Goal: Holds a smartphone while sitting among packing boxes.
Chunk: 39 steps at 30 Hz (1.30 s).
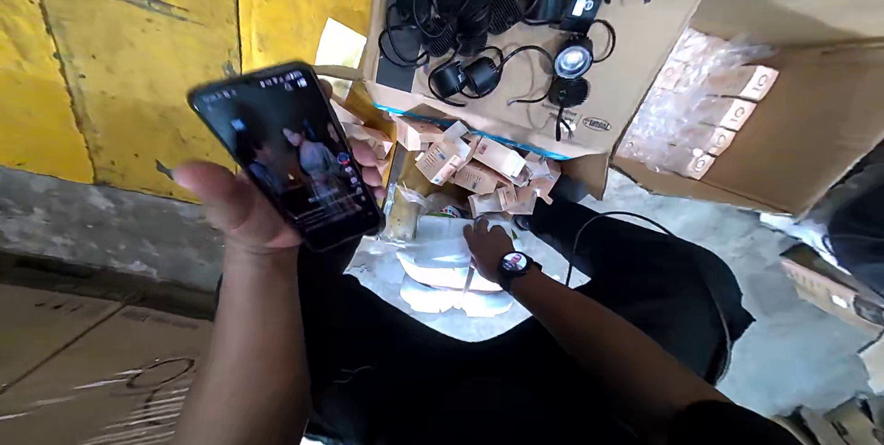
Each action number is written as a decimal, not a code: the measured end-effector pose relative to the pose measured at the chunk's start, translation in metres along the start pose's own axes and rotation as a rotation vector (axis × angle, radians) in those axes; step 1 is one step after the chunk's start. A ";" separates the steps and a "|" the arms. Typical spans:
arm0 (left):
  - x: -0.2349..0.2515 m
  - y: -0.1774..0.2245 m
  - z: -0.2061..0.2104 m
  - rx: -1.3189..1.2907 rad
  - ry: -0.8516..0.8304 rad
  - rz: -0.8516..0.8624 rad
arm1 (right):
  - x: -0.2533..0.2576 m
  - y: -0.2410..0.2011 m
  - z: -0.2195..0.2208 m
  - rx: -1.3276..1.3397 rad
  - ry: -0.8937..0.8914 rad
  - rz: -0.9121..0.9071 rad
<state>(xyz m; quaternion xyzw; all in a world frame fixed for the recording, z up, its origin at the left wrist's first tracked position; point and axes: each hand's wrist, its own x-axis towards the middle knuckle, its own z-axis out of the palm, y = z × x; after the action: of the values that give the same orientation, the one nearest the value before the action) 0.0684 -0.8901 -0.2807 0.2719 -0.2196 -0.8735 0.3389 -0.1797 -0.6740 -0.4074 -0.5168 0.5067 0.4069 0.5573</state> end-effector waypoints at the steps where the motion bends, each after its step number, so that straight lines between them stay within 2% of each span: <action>1: 0.007 0.007 0.001 0.042 -0.030 0.032 | 0.002 -0.003 -0.002 0.005 -0.002 0.022; 3: 0.024 0.020 0.000 0.065 -0.122 0.088 | 0.008 -0.009 -0.009 -0.002 -0.015 0.019; 6: 0.050 0.034 -0.008 0.015 -0.289 0.137 | 0.008 -0.011 -0.021 -0.104 -0.042 -0.077; 10: 0.067 0.035 -0.001 0.068 -0.394 0.265 | 0.018 0.001 -0.035 -0.258 0.030 -0.154; 14: 0.051 0.014 0.015 0.015 -0.334 0.252 | 0.002 -0.002 -0.028 -0.236 0.069 -0.170; 17: 0.030 0.003 0.024 0.146 -0.299 0.226 | -0.006 0.001 -0.045 -0.144 0.152 -0.233; 20: 0.019 -0.006 0.022 0.061 -0.333 0.204 | -0.026 0.012 -0.068 0.002 0.336 -0.347; 23: 0.008 -0.014 0.019 0.016 -0.336 0.224 | -0.065 0.050 -0.096 0.205 0.615 -0.491; 25: -0.004 -0.020 0.020 0.024 -0.301 0.238 | -0.099 0.081 -0.105 0.376 0.729 -0.533; 29: -0.032 -0.030 0.031 0.037 -0.247 0.226 | -0.125 0.143 -0.102 0.629 0.914 -0.492; 31: -0.043 -0.033 0.041 0.052 -0.227 0.226 | -0.124 0.157 -0.097 0.693 0.995 -0.458; 34: -0.052 -0.037 0.060 0.084 -0.213 0.238 | -0.125 0.152 -0.092 0.627 1.001 -0.473; 36: -0.051 -0.036 0.076 0.105 -0.223 0.210 | -0.121 0.147 -0.090 0.533 0.944 -0.487; 39: -0.041 -0.039 0.097 0.150 -0.295 0.158 | -0.122 0.145 -0.089 0.403 0.861 -0.404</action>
<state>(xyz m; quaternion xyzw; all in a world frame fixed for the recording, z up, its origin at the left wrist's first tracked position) 0.0148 -0.8154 -0.2158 0.1471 -0.3520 -0.8559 0.3492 -0.3535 -0.7343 -0.3070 -0.6073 0.6487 -0.0640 0.4542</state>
